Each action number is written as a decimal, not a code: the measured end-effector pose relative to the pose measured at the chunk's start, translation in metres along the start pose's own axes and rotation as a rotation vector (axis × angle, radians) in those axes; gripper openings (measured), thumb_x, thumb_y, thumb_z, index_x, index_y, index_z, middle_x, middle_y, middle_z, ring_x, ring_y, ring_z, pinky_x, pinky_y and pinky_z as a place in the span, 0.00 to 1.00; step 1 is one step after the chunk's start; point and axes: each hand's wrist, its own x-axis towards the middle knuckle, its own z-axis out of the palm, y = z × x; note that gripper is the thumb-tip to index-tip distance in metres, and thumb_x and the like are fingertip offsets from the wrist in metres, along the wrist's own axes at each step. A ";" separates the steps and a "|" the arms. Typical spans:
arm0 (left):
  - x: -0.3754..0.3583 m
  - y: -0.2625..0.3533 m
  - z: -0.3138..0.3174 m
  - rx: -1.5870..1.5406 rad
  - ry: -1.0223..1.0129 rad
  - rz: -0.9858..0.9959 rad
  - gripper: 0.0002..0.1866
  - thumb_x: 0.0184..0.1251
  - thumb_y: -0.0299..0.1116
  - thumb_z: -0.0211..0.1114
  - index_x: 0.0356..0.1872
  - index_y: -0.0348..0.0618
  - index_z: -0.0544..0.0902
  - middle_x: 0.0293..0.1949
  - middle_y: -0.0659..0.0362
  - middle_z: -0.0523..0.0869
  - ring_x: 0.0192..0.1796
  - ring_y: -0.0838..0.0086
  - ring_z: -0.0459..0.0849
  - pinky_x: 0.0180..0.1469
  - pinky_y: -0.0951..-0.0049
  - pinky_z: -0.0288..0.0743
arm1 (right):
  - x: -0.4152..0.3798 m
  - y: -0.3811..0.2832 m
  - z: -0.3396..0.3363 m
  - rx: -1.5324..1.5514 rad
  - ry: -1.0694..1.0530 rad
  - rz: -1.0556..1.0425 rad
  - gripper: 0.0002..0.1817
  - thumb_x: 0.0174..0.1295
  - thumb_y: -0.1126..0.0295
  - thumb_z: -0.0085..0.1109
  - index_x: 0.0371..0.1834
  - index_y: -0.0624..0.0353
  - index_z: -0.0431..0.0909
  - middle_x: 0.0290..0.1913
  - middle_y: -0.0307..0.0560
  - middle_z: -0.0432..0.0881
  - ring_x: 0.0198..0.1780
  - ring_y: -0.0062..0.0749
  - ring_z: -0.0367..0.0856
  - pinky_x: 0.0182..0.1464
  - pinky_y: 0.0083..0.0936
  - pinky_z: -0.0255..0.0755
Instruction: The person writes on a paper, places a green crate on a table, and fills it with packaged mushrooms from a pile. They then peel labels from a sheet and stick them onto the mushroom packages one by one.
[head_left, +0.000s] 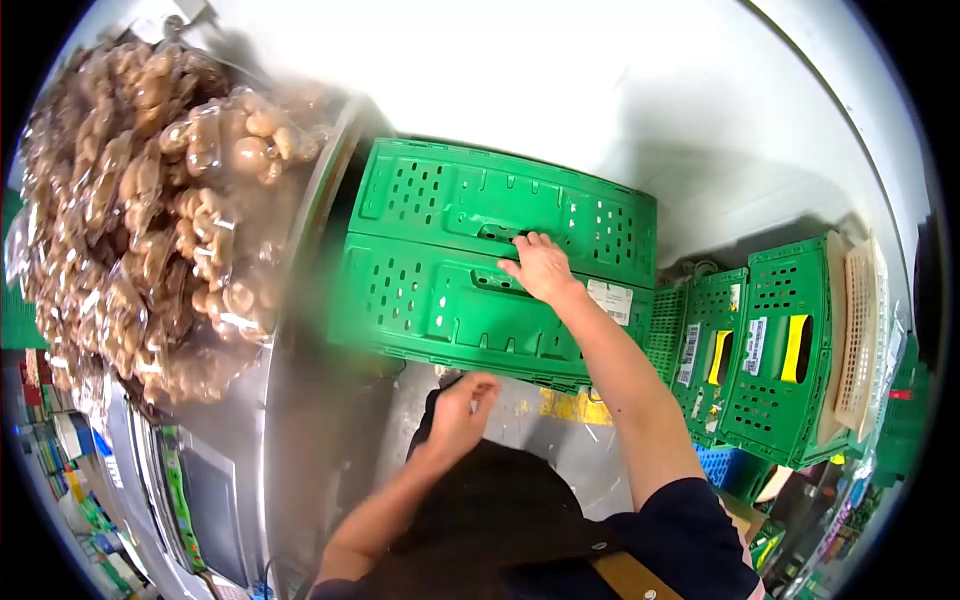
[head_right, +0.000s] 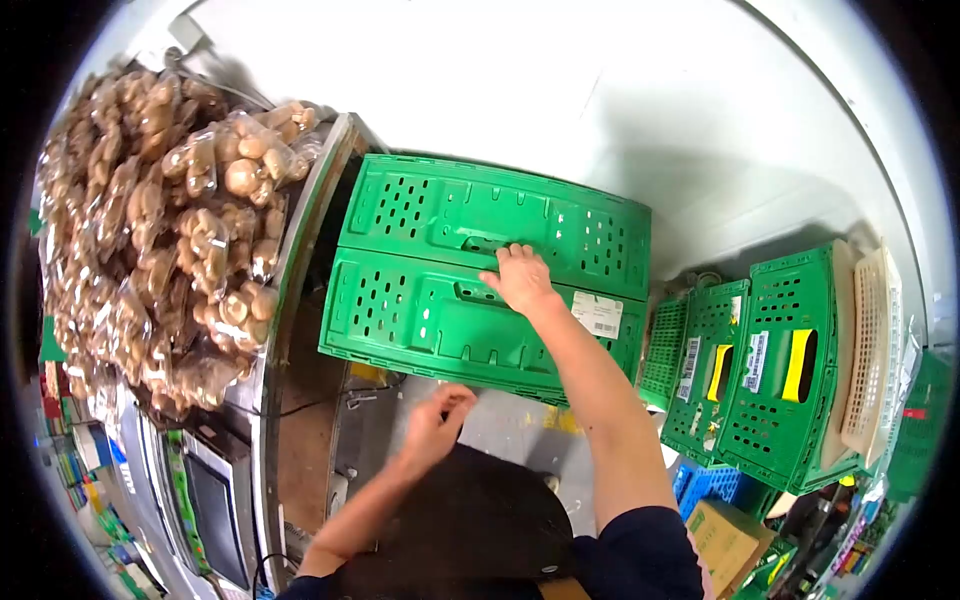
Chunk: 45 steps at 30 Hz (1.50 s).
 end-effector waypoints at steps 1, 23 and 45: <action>0.020 -0.002 -0.009 0.026 0.006 0.021 0.06 0.64 0.25 0.63 0.39 0.36 0.79 0.32 0.52 0.85 0.34 0.68 0.86 0.36 0.73 0.78 | 0.006 0.000 -0.004 -0.004 -0.067 -0.003 0.26 0.59 0.51 0.62 0.50 0.62 0.75 0.49 0.55 0.77 0.54 0.48 0.74 0.56 0.42 0.71; 0.127 0.092 -0.040 0.665 -0.286 0.623 0.12 0.50 0.34 0.71 0.29 0.43 0.76 0.29 0.55 0.73 0.35 0.59 0.76 0.34 0.61 0.72 | 0.041 0.041 -0.134 -0.065 0.417 -0.497 0.09 0.52 0.73 0.61 0.37 0.52 0.80 0.30 0.43 0.74 0.33 0.38 0.74 0.35 0.34 0.72; 0.089 0.091 -0.083 0.674 -0.507 0.188 0.13 0.60 0.28 0.66 0.45 0.35 0.79 0.39 0.47 0.82 0.42 0.50 0.82 0.44 0.59 0.76 | -0.016 0.159 -0.020 0.341 0.265 0.934 0.16 0.52 0.59 0.67 0.41 0.56 0.85 0.41 0.55 0.86 0.46 0.49 0.84 0.48 0.39 0.76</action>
